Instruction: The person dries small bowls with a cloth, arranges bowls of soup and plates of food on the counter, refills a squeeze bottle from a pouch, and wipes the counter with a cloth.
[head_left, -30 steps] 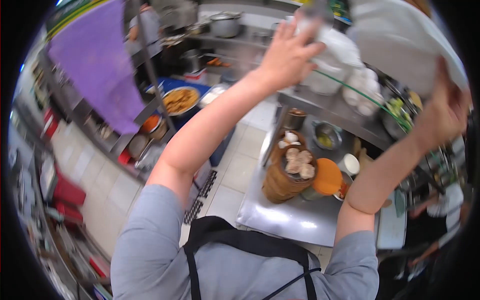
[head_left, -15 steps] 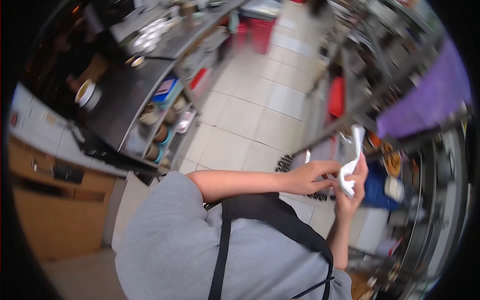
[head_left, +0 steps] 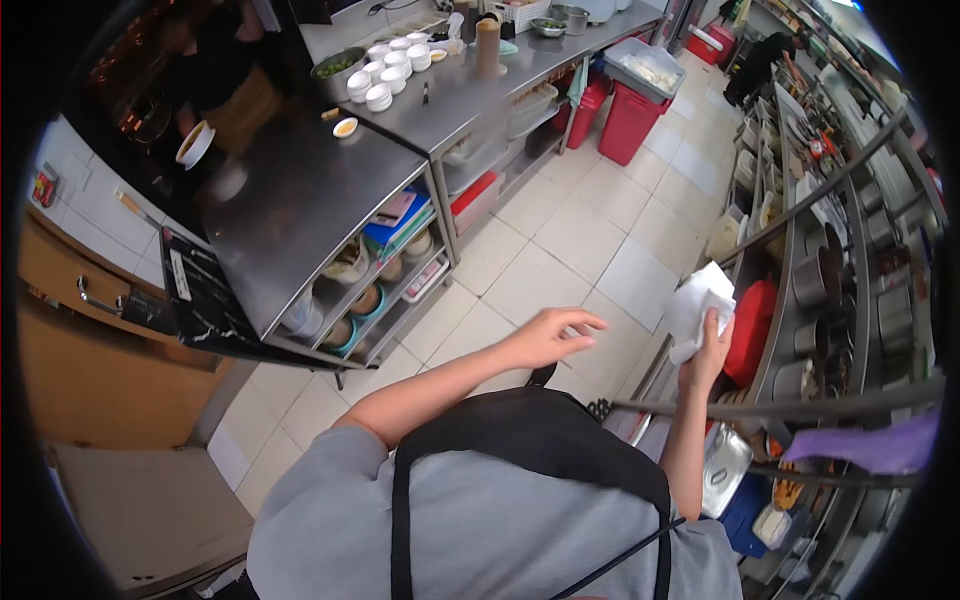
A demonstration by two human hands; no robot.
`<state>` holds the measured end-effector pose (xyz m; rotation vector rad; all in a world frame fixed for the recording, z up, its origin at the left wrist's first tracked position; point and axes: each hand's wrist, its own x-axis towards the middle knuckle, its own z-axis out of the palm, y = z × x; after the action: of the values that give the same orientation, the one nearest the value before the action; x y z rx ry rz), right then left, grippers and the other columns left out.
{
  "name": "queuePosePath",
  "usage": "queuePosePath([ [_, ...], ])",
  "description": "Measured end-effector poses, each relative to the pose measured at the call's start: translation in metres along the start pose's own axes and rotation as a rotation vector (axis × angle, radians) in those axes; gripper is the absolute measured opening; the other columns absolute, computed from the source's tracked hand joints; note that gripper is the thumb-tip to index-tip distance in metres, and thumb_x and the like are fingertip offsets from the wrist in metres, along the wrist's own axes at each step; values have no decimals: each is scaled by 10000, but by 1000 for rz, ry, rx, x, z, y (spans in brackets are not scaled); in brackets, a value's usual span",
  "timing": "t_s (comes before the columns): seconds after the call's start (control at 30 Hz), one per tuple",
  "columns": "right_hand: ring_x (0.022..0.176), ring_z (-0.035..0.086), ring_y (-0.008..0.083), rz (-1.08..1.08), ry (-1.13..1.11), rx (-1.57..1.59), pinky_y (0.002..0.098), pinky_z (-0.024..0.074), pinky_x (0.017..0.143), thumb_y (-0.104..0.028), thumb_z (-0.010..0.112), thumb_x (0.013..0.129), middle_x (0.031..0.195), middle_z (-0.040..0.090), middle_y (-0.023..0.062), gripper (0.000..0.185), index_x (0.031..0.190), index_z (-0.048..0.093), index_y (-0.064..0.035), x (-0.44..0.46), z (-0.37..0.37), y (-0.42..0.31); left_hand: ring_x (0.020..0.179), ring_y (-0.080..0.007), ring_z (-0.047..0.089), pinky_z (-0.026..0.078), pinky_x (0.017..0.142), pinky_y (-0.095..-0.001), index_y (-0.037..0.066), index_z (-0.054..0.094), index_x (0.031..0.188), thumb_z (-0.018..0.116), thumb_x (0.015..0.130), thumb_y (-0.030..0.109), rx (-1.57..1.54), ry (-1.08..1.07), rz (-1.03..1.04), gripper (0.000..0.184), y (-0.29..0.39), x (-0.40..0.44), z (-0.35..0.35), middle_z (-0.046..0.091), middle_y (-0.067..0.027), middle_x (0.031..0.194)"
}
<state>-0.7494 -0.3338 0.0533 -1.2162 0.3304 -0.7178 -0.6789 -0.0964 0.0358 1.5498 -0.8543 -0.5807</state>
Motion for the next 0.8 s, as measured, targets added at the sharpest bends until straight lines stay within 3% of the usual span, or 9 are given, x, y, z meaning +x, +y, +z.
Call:
queuePosePath([
  [0.17, 962, 506, 147, 143, 5, 61, 275, 398, 827, -227, 506, 866, 1063, 517, 51, 370, 1177, 420, -47, 118, -11, 35, 949, -141, 539, 440, 785, -293, 51, 561, 1073, 554, 825, 165, 80, 257, -115, 273, -68, 80, -103, 581, -46, 1053],
  [0.27, 1001, 509, 190, 183, -96, 93, 318, 416, 850, -245, 507, 863, 1114, 503, 66, 426, 1224, 387, -56, 186, 5, 57, 958, -129, 534, 436, 776, -266, 66, 560, 1072, 552, 829, 202, -53, 467, -228, 278, -69, 115, -170, 583, -36, 1042],
  [0.47, 969, 509, 157, 341, -247, 175, 285, 407, 828, -237, 503, 864, 1093, 506, 70, 395, 1194, 406, -44, 285, 106, 87, 943, -114, 519, 404, 769, -253, 81, 548, 1098, 536, 838, 273, -30, 771, -293, 323, -91, 147, -307, 588, -30, 1046],
  [0.6, 967, 501, 146, 364, -388, 149, 267, 386, 834, -244, 508, 862, 1063, 520, 62, 381, 1171, 429, -36, 332, 190, 123, 1035, -130, 493, 377, 842, -299, 91, 525, 1130, 523, 847, 285, 86, 796, -330, 343, -121, 176, -413, 570, -27, 1096],
  [0.73, 933, 490, 123, 296, -521, 67, 250, 376, 804, -261, 507, 864, 1028, 532, 54, 360, 1138, 452, -33, 383, 282, 167, 1072, -126, 467, 359, 857, -297, 107, 487, 1179, 532, 835, 288, 127, 730, -318, 392, -142, 226, -517, 534, -16, 1154],
  [0.8, 919, 487, 118, 268, -542, 14, 248, 374, 794, -263, 502, 866, 1018, 533, 52, 346, 1121, 462, -34, 413, 329, 200, 1078, -137, 465, 364, 867, -276, 73, 469, 1195, 535, 830, 225, 160, 662, -280, 401, -145, 260, -558, 526, -53, 1163],
])
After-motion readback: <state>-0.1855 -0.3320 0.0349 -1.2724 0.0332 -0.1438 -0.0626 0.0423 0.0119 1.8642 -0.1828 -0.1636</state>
